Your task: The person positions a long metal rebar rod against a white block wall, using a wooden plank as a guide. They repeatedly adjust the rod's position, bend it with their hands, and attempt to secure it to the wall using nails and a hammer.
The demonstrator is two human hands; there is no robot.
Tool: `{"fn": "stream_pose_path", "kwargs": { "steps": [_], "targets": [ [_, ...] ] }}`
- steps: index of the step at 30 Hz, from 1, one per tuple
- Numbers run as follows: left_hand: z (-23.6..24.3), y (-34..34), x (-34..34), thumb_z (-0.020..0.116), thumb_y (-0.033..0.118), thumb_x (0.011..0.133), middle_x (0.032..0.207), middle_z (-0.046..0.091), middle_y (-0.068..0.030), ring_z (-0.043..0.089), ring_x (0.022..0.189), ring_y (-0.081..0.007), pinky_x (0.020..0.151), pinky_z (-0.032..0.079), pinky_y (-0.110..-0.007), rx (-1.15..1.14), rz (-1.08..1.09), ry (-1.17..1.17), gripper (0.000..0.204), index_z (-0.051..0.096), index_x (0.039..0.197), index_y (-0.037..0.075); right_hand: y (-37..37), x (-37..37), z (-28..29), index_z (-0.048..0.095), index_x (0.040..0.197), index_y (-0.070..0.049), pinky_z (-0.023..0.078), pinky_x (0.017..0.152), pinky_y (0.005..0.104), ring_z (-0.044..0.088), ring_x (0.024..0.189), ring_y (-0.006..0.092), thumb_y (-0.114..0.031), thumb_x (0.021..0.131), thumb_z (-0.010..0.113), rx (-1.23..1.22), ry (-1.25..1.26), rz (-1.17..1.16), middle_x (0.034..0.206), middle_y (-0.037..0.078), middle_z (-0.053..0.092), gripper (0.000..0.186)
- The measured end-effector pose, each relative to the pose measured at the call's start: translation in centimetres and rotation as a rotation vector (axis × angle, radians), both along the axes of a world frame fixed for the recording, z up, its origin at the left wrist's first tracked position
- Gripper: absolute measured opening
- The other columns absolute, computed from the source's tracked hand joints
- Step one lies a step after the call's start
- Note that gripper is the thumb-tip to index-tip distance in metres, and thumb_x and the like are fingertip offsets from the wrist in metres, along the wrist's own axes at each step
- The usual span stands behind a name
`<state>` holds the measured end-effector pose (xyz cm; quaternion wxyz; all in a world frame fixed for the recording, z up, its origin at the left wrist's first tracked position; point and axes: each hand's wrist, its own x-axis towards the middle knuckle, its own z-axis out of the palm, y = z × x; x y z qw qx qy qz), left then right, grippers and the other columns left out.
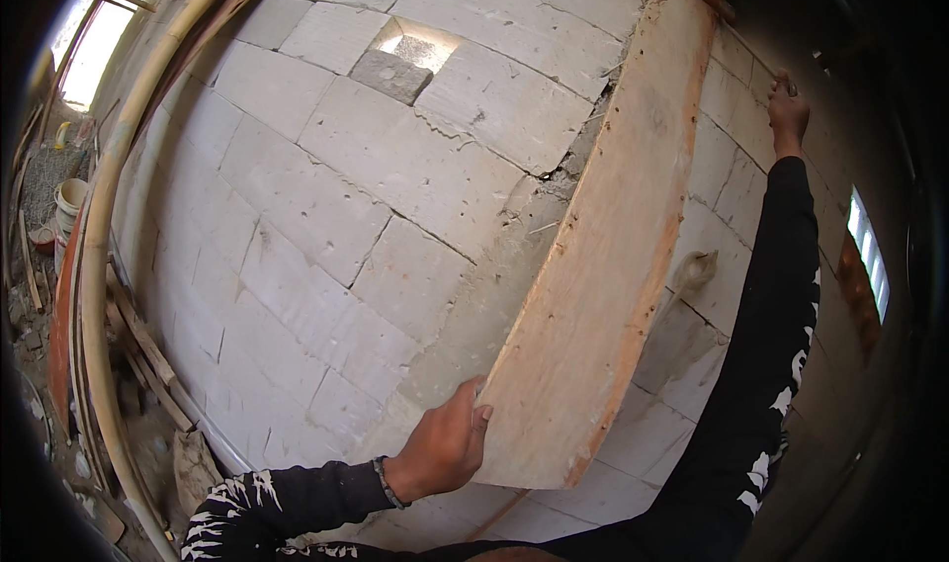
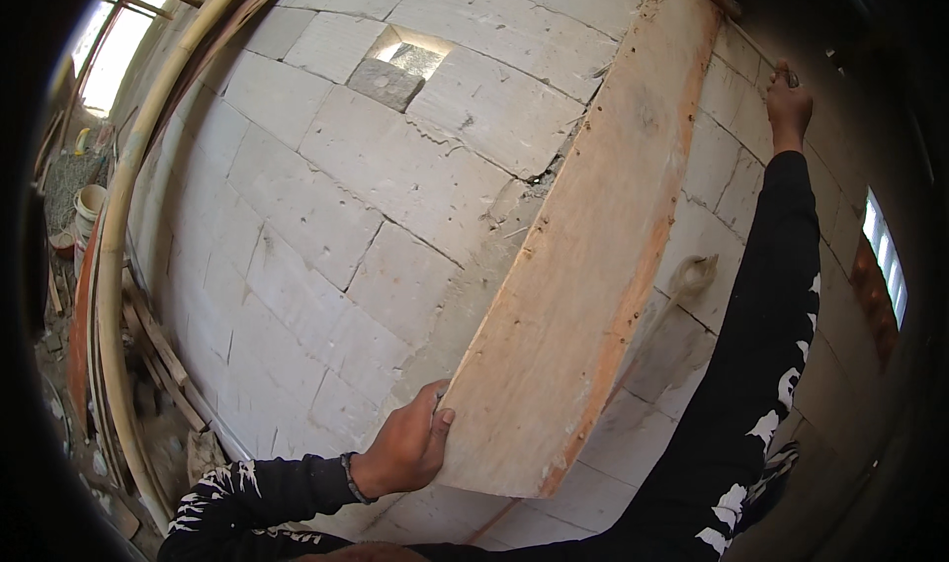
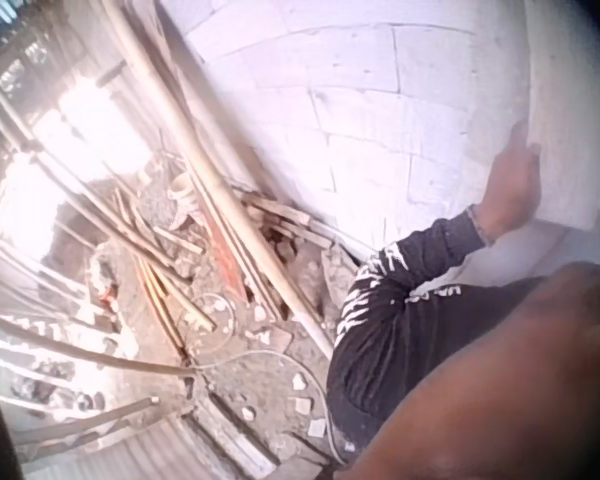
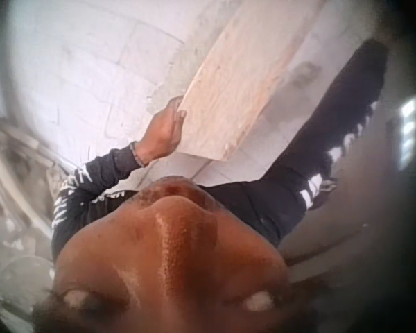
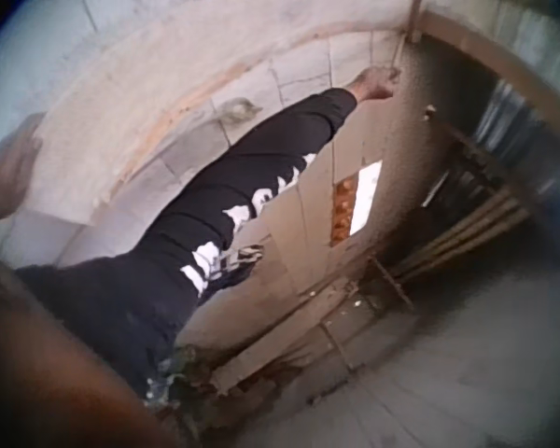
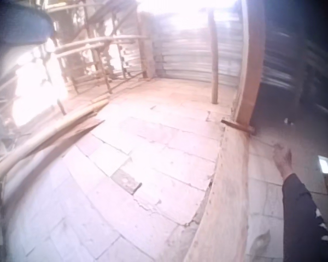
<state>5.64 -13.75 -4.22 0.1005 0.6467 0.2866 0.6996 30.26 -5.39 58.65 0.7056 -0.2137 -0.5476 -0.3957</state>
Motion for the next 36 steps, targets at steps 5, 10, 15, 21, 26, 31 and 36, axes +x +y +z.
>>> {"fn": "stream_pose_path", "kwargs": {
  "steps": [5, 10, 15, 21, 26, 31, 36],
  "targets": [
    [0.3, 0.2, -0.1, 0.048, 0.011, 0.101, 0.094, 0.063, -0.0321, 0.064, 0.083, -0.0496, 0.072, 0.051, -0.05, -0.111, -0.021, 0.015, 0.036, 0.041, 0.132, -0.007, 0.6, -3.2, 2.4, 0.077, 0.098, -0.006, 0.053, 0.087, 0.0443, 0.069, 0.105, 0.0368, -0.057, 0.09, 0.054, 0.196, 0.385, -0.326, 0.108, 0.022, 0.071, 0.056],
    [0.0, 0.8, -0.6, 0.051, 0.013, 0.1, 0.093, 0.065, -0.0311, 0.066, 0.085, -0.0466, 0.074, 0.052, -0.048, -0.253, -0.074, 0.038, 0.04, 0.04, 0.133, -0.007, -8.6, -1.5, 16.3, 0.068, 0.114, 0.005, 0.044, 0.102, 0.043, 0.058, 0.123, 0.0392, -0.049, 0.083, 0.053, 0.262, 0.329, -0.305, 0.128, 0.029, 0.06, 0.064],
    [0.3, 1.2, -0.3, 0.063, 0.024, 0.097, 0.095, 0.067, -0.0266, 0.069, 0.087, -0.0421, 0.076, 0.054, -0.046, -0.212, -0.065, 0.011, 0.052, 0.04, 0.133, -0.005, -6.5, -1.4, 17.1, 0.069, 0.117, 0.001, 0.042, 0.104, 0.0421, 0.056, 0.127, 0.0386, -0.052, 0.082, 0.055, 0.398, 0.298, -0.267, 0.131, 0.028, 0.06, 0.065],
    [-0.4, 5.1, -1.1, 0.072, 0.03, 0.093, 0.107, 0.067, -0.0198, 0.065, 0.103, -0.0229, 0.089, 0.051, -0.036, -0.262, -0.293, -0.074, 0.059, 0.043, 0.132, -0.004, 0.8, -9.3, 2.3, 0.073, 0.104, 0.005, 0.048, 0.098, 0.046, 0.062, 0.117, 0.0413, -0.053, 0.085, 0.056, 0.196, 0.227, -0.102, 0.116, 0.032, 0.065, 0.063],
    [-1.0, 7.6, -2.2, 0.074, 0.029, 0.091, 0.122, 0.064, -0.0155, 0.061, 0.108, -0.0179, 0.094, 0.049, -0.033, -0.267, -0.507, 0.09, 0.059, 0.05, 0.134, -0.004, 1.9, -3.7, -5.3, 0.072, 0.083, 0.006, 0.055, 0.082, 0.0478, 0.07, 0.09, 0.0434, -0.051, 0.084, 0.061, 0.236, 0.375, -0.233, 0.087, 0.028, 0.071, 0.057],
    [-0.4, 7.6, -2.9, 0.075, 0.032, 0.09, 0.122, 0.065, -0.0128, 0.062, 0.109, -0.0184, 0.097, 0.048, -0.034, -0.229, -0.737, 0.11, 0.063, 0.051, 0.136, -0.003, -0.1, 3.1, -14.9, 0.069, 0.073, 0.004, 0.055, 0.07, 0.0472, 0.071, 0.075, 0.042, -0.049, 0.084, 0.066, 0.304, 0.453, -0.193, 0.072, 0.025, 0.07, 0.054],
    [1.0, 8.6, -2.1, 0.077, 0.024, 0.088, 0.118, 0.067, -0.0161, 0.067, 0.101, -0.0202, 0.087, 0.054, -0.031, -0.474, -0.762, -0.086, 0.058, 0.053, 0.129, -0.01, -7.0, 3.7, -30.4, 0.071, 0.082, 0.007, 0.052, 0.067, 0.0373, 0.071, 0.069, 0.0283, -0.038, 0.09, 0.07, 0.227, 0.334, -0.037, 0.074, 0.017, 0.072, 0.046]
  ]
}}
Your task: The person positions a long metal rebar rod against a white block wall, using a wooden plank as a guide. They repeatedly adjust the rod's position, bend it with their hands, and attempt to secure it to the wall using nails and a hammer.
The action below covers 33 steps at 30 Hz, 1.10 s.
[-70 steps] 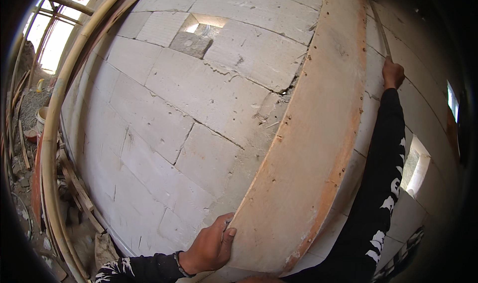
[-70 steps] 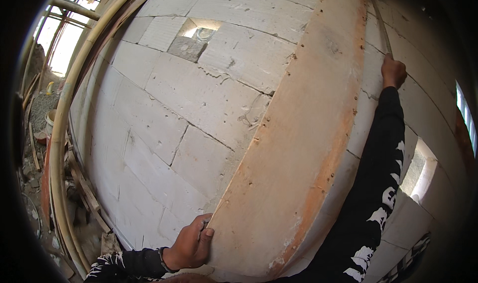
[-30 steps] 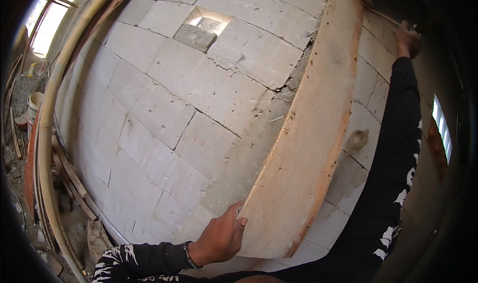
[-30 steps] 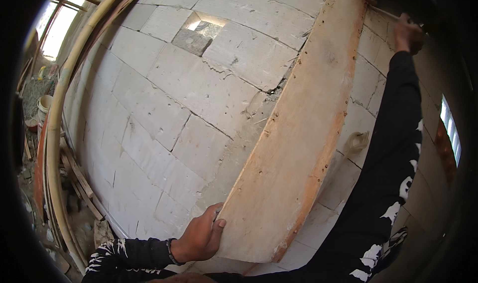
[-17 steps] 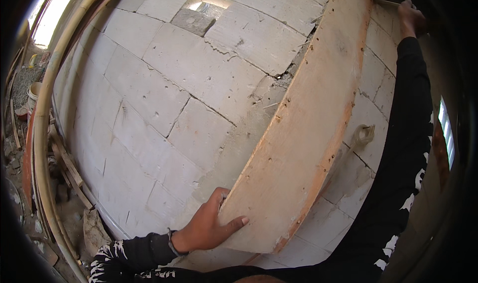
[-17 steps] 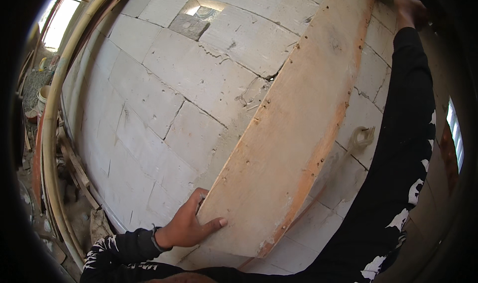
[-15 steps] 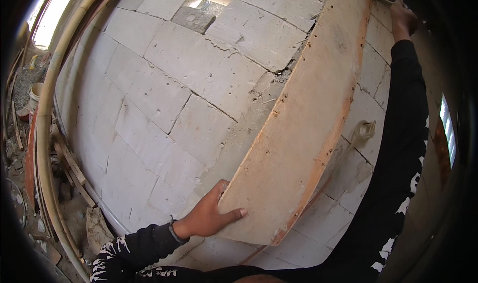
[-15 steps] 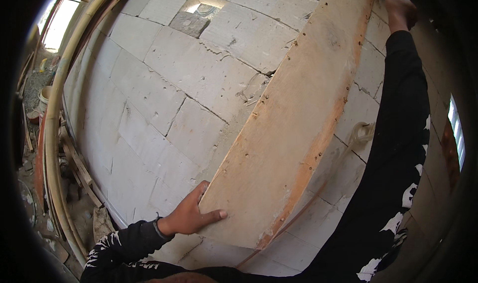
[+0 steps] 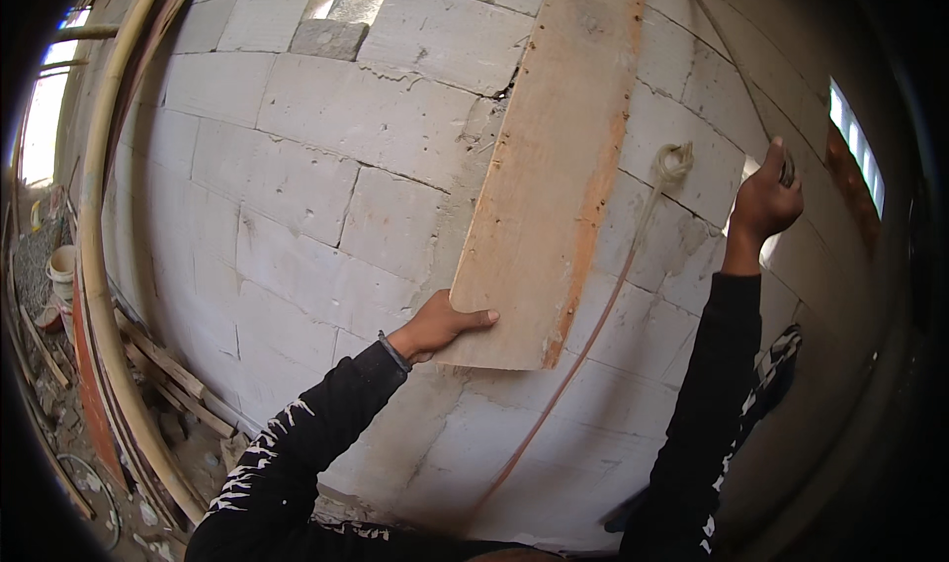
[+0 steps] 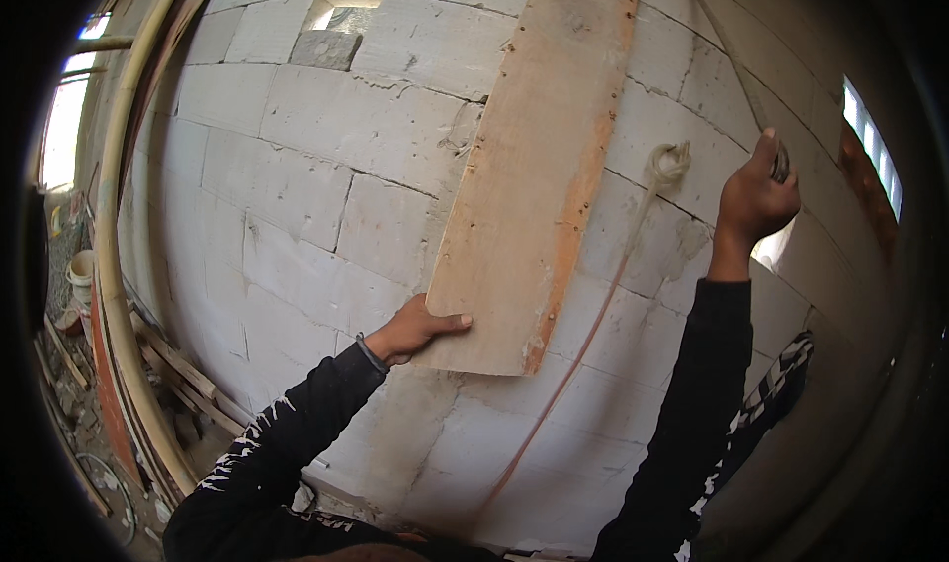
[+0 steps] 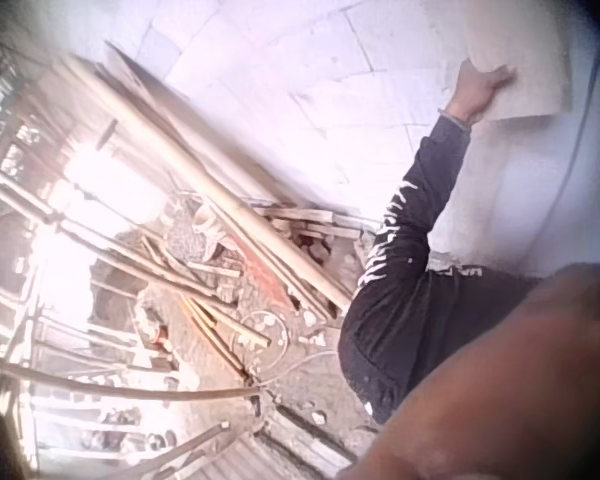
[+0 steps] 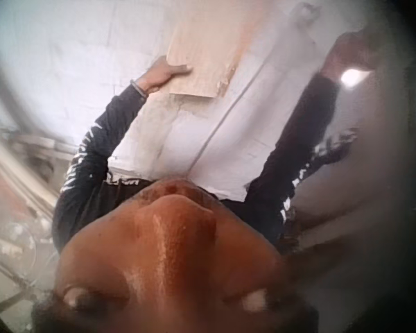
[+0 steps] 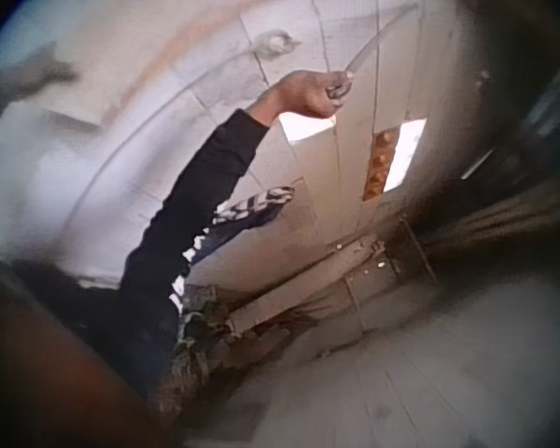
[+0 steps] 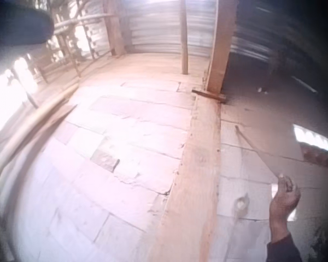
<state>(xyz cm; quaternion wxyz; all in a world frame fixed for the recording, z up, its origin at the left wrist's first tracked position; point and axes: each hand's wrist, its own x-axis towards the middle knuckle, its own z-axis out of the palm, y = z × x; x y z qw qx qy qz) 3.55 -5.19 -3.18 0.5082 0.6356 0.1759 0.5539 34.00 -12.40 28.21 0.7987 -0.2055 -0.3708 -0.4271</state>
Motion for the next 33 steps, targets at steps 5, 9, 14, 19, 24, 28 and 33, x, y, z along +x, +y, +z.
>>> {"fn": "stream_pose_path", "kwargs": {
  "steps": [5, 9, 14, 19, 24, 28, 33],
  "targets": [
    [1.4, -5.8, -1.5, 0.073, 0.016, 0.091, 0.114, 0.068, -0.0185, 0.069, 0.098, -0.0214, 0.087, 0.056, -0.032, 0.18, -0.107, 0.06, 0.05, 0.053, 0.128, -0.012, -2.8, 2.8, -6.9, 0.072, 0.083, 0.005, 0.048, 0.06, 0.0334, 0.062, 0.058, 0.0161, -0.032, 0.092, 0.069, -0.1, 0.025, 0.085, 0.066, 0.009, 0.068, 0.038],
    [3.2, -11.8, -0.3, 0.07, 0.014, 0.093, 0.113, 0.069, -0.0187, 0.069, 0.098, -0.0219, 0.086, 0.056, -0.033, 0.183, -0.124, 0.047, 0.047, 0.052, 0.128, -0.012, -3.5, 4.5, -4.7, 0.07, 0.076, 0.003, 0.046, 0.055, 0.0344, 0.059, 0.053, 0.0158, -0.035, 0.091, 0.07, -0.011, -0.006, -0.023, 0.06, 0.007, 0.065, 0.042],
    [4.8, -15.9, 0.2, 0.071, 0.017, 0.092, 0.115, 0.066, -0.0198, 0.069, 0.099, -0.0219, 0.086, 0.057, -0.032, 0.122, -0.117, 0.026, 0.055, 0.047, 0.13, -0.013, -1.6, 2.4, -0.2, 0.065, 0.069, 0.002, 0.049, 0.056, 0.0384, 0.065, 0.055, 0.0285, -0.038, 0.088, 0.072, 0.008, -0.059, -0.026, 0.059, 0.016, 0.064, 0.045],
    [5.5, -18.6, 1.3, 0.071, 0.016, 0.092, 0.116, 0.065, -0.0199, 0.069, 0.098, -0.0207, 0.083, 0.058, -0.031, 0.081, -0.118, 0.015, 0.056, 0.044, 0.131, -0.013, -1.0, 2.4, 3.9, 0.063, 0.065, -0.001, 0.05, 0.056, 0.0421, 0.065, 0.056, 0.0364, -0.039, 0.086, 0.072, 0.059, -0.121, -0.131, 0.059, 0.019, 0.062, 0.044],
    [5.7, -19.6, 1.7, 0.071, 0.016, 0.092, 0.114, 0.065, -0.0196, 0.069, 0.097, -0.021, 0.083, 0.058, -0.032, 0.067, -0.074, 0.001, 0.055, 0.045, 0.131, -0.013, -0.3, 0.9, 5.9, 0.063, 0.064, -0.005, 0.05, 0.054, 0.0426, 0.063, 0.053, 0.0369, -0.04, 0.085, 0.073, 0.078, -0.156, -0.163, 0.055, 0.016, 0.06, 0.042],
    [6.0, -20.4, 2.7, 0.071, 0.016, 0.092, 0.113, 0.065, -0.0199, 0.069, 0.096, -0.0209, 0.083, 0.058, -0.032, 0.035, -0.083, 0.002, 0.055, 0.045, 0.13, -0.014, 0.2, 3.5, 6.0, 0.063, 0.065, -0.006, 0.05, 0.052, 0.0417, 0.063, 0.051, 0.0346, -0.041, 0.086, 0.073, 0.061, -0.259, -0.211, 0.054, 0.015, 0.059, 0.042],
    [5.4, -19.8, 3.8, 0.071, 0.016, 0.091, 0.114, 0.065, -0.0187, 0.069, 0.096, -0.0203, 0.084, 0.058, -0.032, 0.039, 0.014, 0.041, 0.055, 0.045, 0.13, -0.014, 0.4, 5.9, 6.8, 0.066, 0.067, -0.007, 0.051, 0.052, 0.0412, 0.064, 0.051, 0.0337, -0.043, 0.086, 0.072, 0.087, -0.26, -0.275, 0.055, 0.013, 0.061, 0.041]
  ]
}}
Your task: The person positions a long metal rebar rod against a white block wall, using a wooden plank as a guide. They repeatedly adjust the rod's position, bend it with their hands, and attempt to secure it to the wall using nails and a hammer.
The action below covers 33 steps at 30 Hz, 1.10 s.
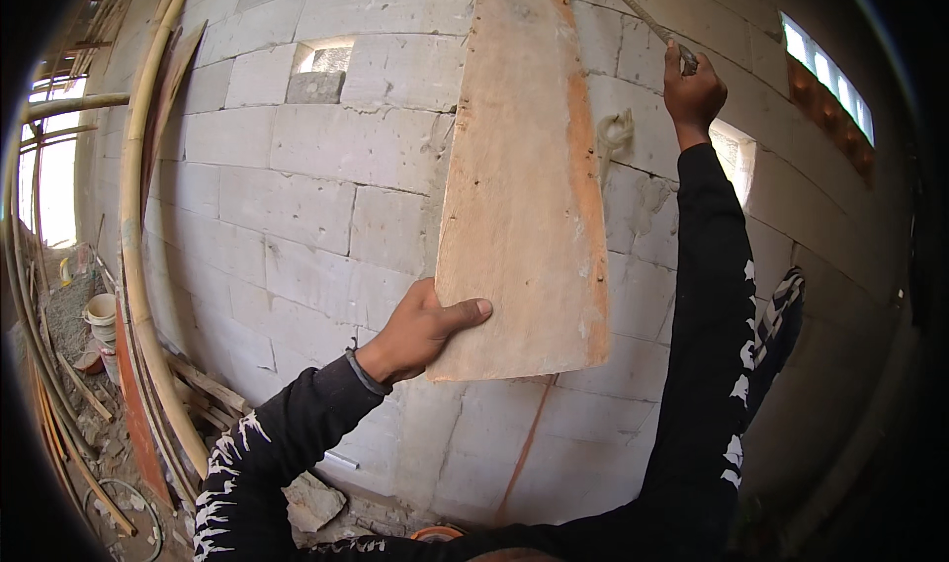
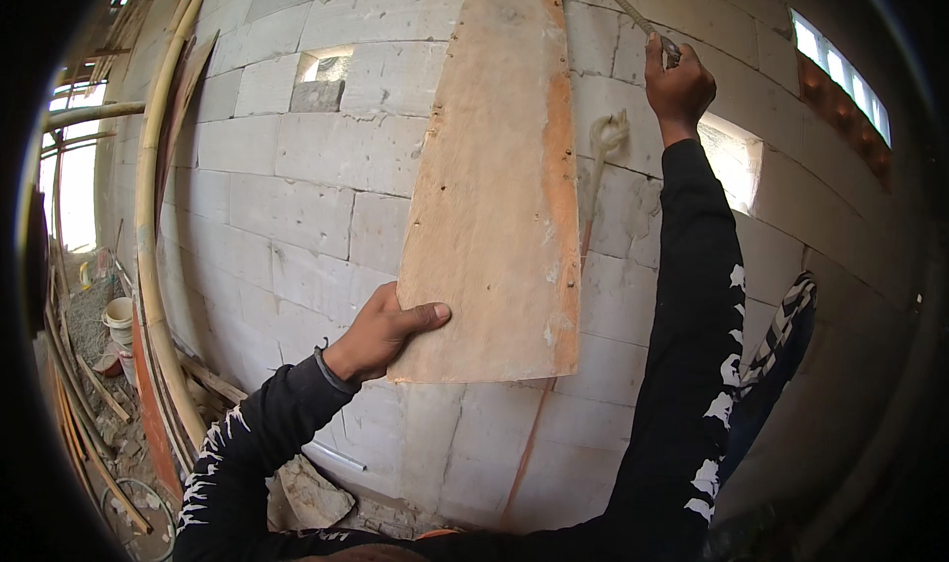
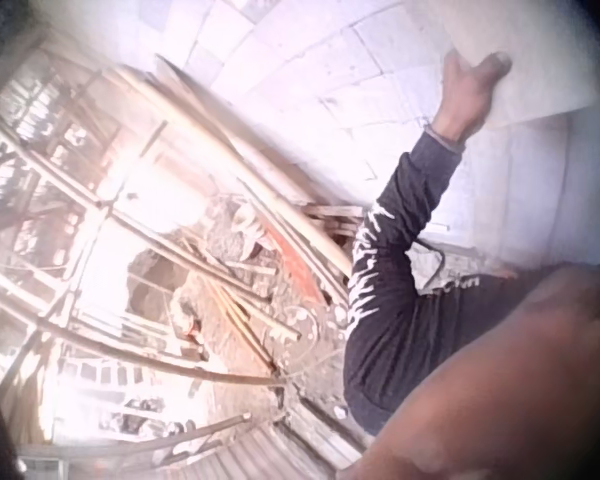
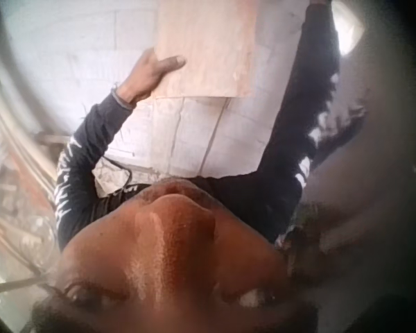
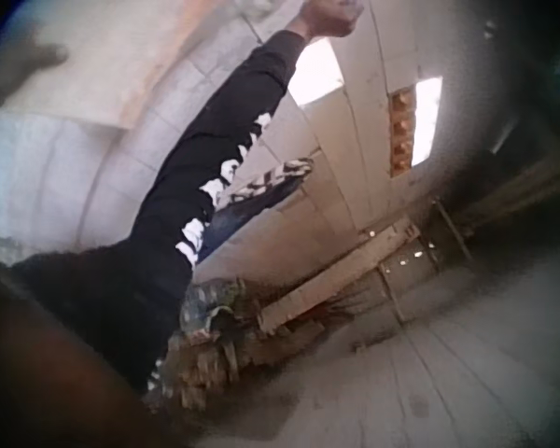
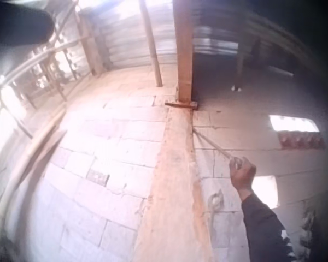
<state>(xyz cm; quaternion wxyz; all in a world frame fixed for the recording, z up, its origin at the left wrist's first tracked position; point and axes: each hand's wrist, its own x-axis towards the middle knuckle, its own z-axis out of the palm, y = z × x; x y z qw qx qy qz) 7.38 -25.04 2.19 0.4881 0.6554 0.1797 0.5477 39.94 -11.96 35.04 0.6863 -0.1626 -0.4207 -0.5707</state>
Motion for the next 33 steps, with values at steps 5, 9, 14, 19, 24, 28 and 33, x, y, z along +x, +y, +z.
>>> {"fn": "stream_pose_path", "kwargs": {
  "steps": [5, 9, 14, 19, 24, 28, 33],
  "targets": [
    [-1.5, 2.0, 0.6, 0.07, 0.016, 0.092, 0.116, 0.065, -0.0162, 0.068, 0.097, -0.0194, 0.086, 0.056, -0.031, -0.009, 0.132, 0.003, 0.053, 0.047, 0.131, -0.012, 1.1, 1.9, 0.4, 0.07, 0.072, -0.009, 0.053, 0.055, 0.0414, 0.068, 0.058, 0.0332, -0.046, 0.086, 0.07, 0.057, -0.06, 0.022, 0.062, 0.012, 0.066, 0.04],
    [-1.9, 5.1, 0.1, 0.071, 0.016, 0.09, 0.12, 0.064, -0.0156, 0.065, 0.105, -0.0197, 0.091, 0.054, -0.033, -0.06, 0.298, 0.096, 0.057, 0.046, 0.134, -0.011, 3.4, 5.3, 0.5, 0.068, 0.071, -0.009, 0.053, 0.055, 0.0423, 0.067, 0.057, 0.0329, -0.047, 0.086, 0.071, 0.112, -0.025, 0.019, 0.061, 0.012, 0.066, 0.04],
    [-5.8, 12.2, -0.7, 0.074, 0.028, 0.086, 0.127, 0.058, -0.0258, 0.059, 0.119, -0.032, 0.1, 0.048, -0.042, -0.071, 0.879, 0.397, 0.079, 0.036, 0.14, -0.014, 4.3, 5.9, -1.1, 0.067, 0.08, -0.006, 0.053, 0.062, 0.0478, 0.068, 0.065, 0.0379, -0.027, 0.084, 0.07, 0.066, -0.052, 0.203, 0.066, 0.015, 0.066, 0.022],
    [-1.7, 15.5, 9.6, 0.077, 0.057, 0.075, 0.146, 0.04, -0.0318, 0.03, 0.143, -0.0425, 0.118, 0.024, -0.047, 0.471, 1.462, 0.645, 0.111, 0.028, 0.148, -0.011, 6.6, 8.9, -1.1, 0.062, 0.076, -0.007, 0.052, 0.061, 0.0487, 0.067, 0.065, 0.0387, -0.029, 0.085, 0.069, 0.061, -0.058, 0.265, 0.065, 0.016, 0.066, 0.025],
    [4.5, 18.8, 18.6, 0.075, 0.066, 0.071, 0.16, 0.013, -0.0265, 0.012, 0.15, -0.0427, 0.113, 0.01, -0.072, 0.411, 1.742, 0.991, 0.122, 0.015, 0.155, 0.001, 7.0, 10.2, -2.3, 0.061, 0.072, -0.008, 0.051, 0.059, 0.0487, 0.066, 0.063, 0.039, -0.03, 0.085, 0.069, 0.052, -0.056, 0.335, 0.063, 0.017, 0.064, 0.027],
    [6.7, 22.1, 18.0, 0.081, 0.048, 0.07, 0.165, 0.003, -0.0219, 0.005, 0.152, -0.0446, 0.109, 0.011, -0.078, 0.24, 1.754, 1.013, 0.123, 0.006, 0.158, 0.006, 7.3, 11.7, -3.6, 0.061, 0.071, -0.007, 0.052, 0.058, 0.0481, 0.066, 0.063, 0.0391, -0.03, 0.084, 0.069, 0.0, -0.028, 0.363, 0.063, 0.017, 0.064, 0.027],
    [6.8, 23.4, 17.7, 0.077, 0.029, 0.073, 0.162, 0.002, -0.0293, 0.013, 0.148, -0.0508, 0.104, 0.03, -0.074, 0.195, 1.733, 1.023, 0.115, 0.002, 0.157, 0.002, 8.0, 12.2, -4.8, 0.061, 0.071, -0.006, 0.052, 0.057, 0.0463, 0.066, 0.062, 0.0394, -0.028, 0.084, 0.069, 0.051, -0.06, 0.428, 0.064, 0.018, 0.064, 0.026]
  ]
}}
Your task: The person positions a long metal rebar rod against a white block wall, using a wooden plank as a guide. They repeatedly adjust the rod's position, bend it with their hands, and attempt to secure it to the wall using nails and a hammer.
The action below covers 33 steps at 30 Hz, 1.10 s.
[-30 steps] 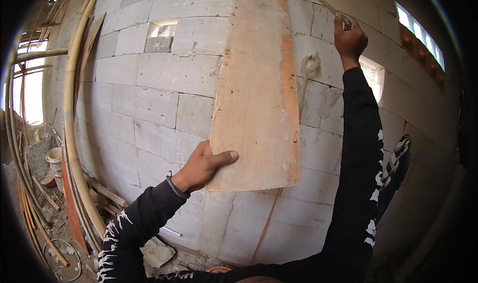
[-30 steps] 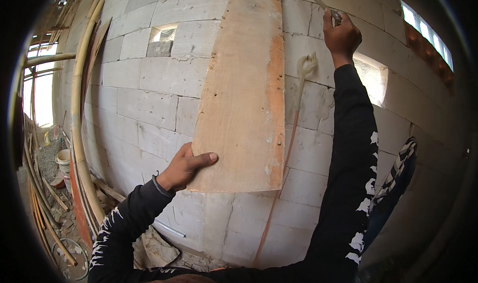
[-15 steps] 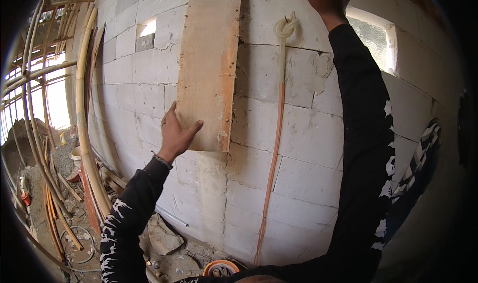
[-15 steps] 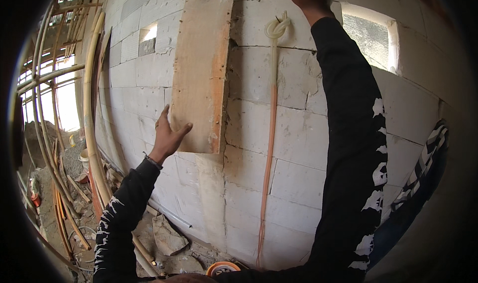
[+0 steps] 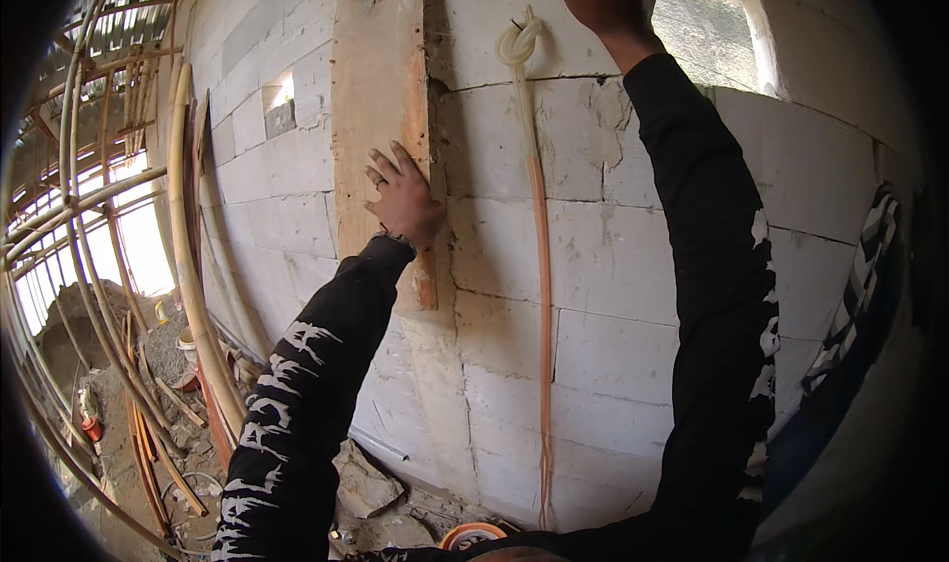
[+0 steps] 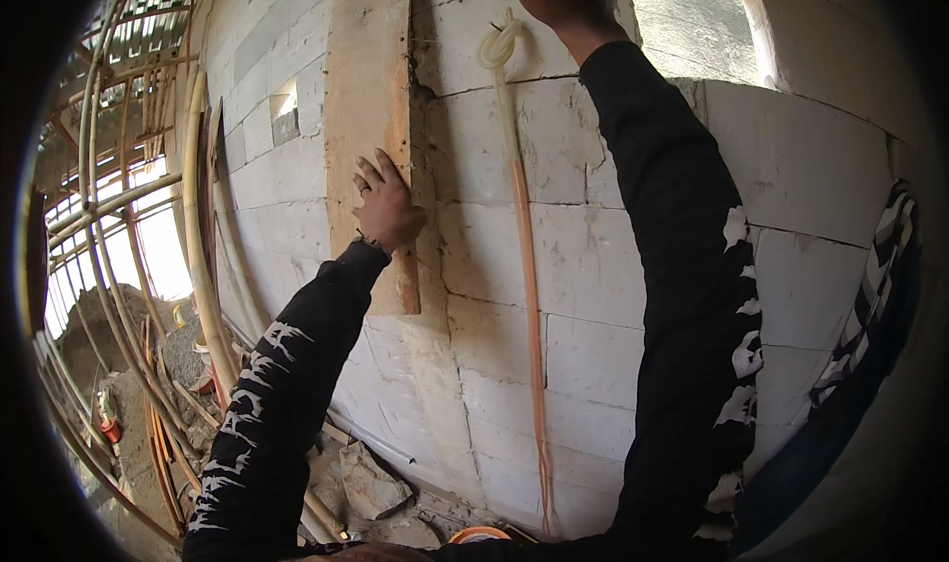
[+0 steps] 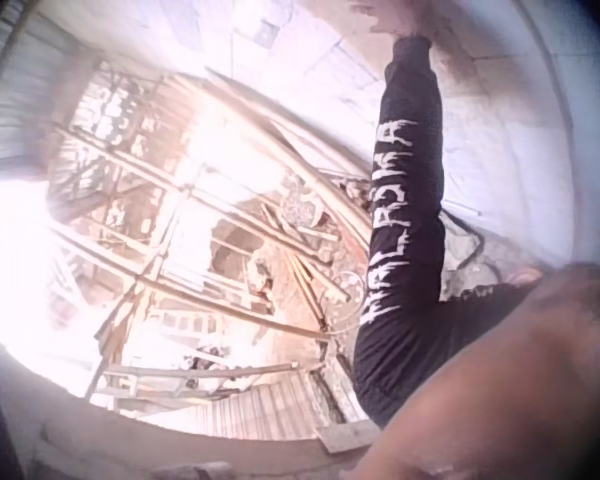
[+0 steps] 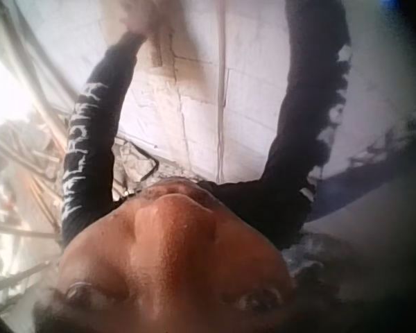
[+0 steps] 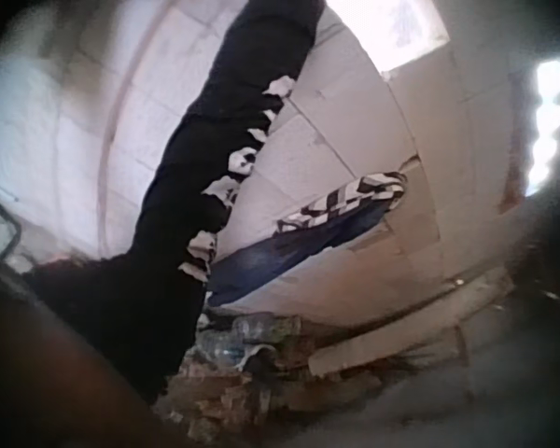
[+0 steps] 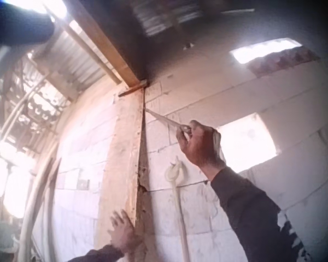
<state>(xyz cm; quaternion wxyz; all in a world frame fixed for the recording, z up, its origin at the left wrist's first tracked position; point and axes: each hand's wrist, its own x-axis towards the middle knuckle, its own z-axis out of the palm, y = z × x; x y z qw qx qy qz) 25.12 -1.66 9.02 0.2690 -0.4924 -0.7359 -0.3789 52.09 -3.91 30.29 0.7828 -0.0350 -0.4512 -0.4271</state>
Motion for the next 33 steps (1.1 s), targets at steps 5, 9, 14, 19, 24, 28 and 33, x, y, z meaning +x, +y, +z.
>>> {"fn": "stream_pose_path", "kwargs": {
  "steps": [5, 9, 14, 19, 24, 28, 33],
  "targets": [
    [0.4, -3.6, -0.5, 0.068, 0.02, 0.074, 0.157, 0.008, -0.039, 0.02, 0.145, -0.0559, 0.099, 0.039, -0.072, -0.009, -0.017, 0.099, 0.105, 0.006, 0.155, -0.005, -0.8, -0.6, -0.5, 0.062, 0.071, -0.004, 0.052, 0.058, 0.0459, 0.067, 0.063, 0.0387, -0.025, 0.083, 0.071, 0.047, 0.023, 0.06, 0.065, 0.018, 0.064, 0.026],
    [0.7, -5.0, 0.9, 0.062, 0.018, 0.074, 0.152, 0.017, -0.0453, 0.026, 0.139, -0.0615, 0.098, 0.044, -0.067, 0.028, -0.078, 0.193, 0.098, 0.01, 0.152, -0.012, -1.2, 2.6, 1.9, 0.065, 0.074, -0.002, 0.052, 0.059, 0.0435, 0.068, 0.066, 0.0371, -0.026, 0.084, 0.073, 0.081, 0.199, 0.02, 0.068, 0.018, 0.067, 0.027],
    [2.4, -10.0, -1.7, 0.059, 0.017, 0.072, 0.147, 0.019, -0.0497, 0.033, 0.132, -0.0644, 0.107, 0.043, -0.053, -0.072, -0.015, 0.251, 0.098, 0.008, 0.15, -0.016, 2.1, 7.4, 2.1, 0.063, 0.071, 0.0, 0.049, 0.056, 0.041, 0.066, 0.061, 0.0355, -0.027, 0.085, 0.073, 0.053, 0.052, 0.093, 0.067, 0.019, 0.066, 0.033],
    [5.6, -15.1, -2.4, 0.062, 0.015, 0.066, 0.119, 0.054, -0.0451, 0.062, 0.106, -0.0478, 0.098, 0.048, -0.043, -0.143, -0.018, 0.333, 0.102, 0.011, 0.148, -0.019, -0.1, 5.2, -1.5, 0.06, 0.072, -0.004, 0.053, 0.058, 0.0431, 0.068, 0.065, 0.0381, -0.028, 0.082, 0.075, 0.02, 0.059, 0.144, 0.066, 0.017, 0.066, 0.031],
    [7.7, -19.3, -0.8, 0.061, 0.013, 0.07, 0.095, 0.061, -0.0367, 0.066, 0.088, -0.0433, 0.085, 0.052, -0.045, -0.189, -0.168, 0.279, 0.094, 0.017, 0.146, -0.019, 0.4, 3.1, -0.7, 0.061, 0.072, -0.003, 0.052, 0.055, 0.0444, 0.067, 0.063, 0.0391, -0.028, 0.085, 0.072, -0.017, 0.086, 0.148, 0.064, 0.018, 0.065, 0.03],
    [8.1, -20.3, -0.9, 0.059, 0.005, 0.073, 0.07, 0.063, -0.0156, 0.063, 0.064, -0.0231, 0.065, 0.051, -0.036, -0.157, -0.25, 0.188, 0.093, 0.017, 0.154, -0.009, 3.0, 2.1, 0.9, 0.06, 0.071, -0.001, 0.052, 0.055, 0.0434, 0.067, 0.061, 0.0382, -0.028, 0.087, 0.07, 0.014, 0.028, 0.193, 0.062, 0.02, 0.063, 0.033],
    [9.7, -23.6, 0.9, 0.059, 0.006, 0.073, 0.067, 0.065, -0.0163, 0.064, 0.062, -0.0273, 0.066, 0.052, -0.036, -0.249, -0.232, 0.139, 0.089, 0.019, 0.15, -0.015, 5.7, 1.6, 1.3, 0.06, 0.071, -0.001, 0.051, 0.055, 0.0416, 0.066, 0.059, 0.0364, -0.028, 0.087, 0.072, 0.035, -0.041, 0.261, 0.063, 0.019, 0.064, 0.034]
  ]
}}
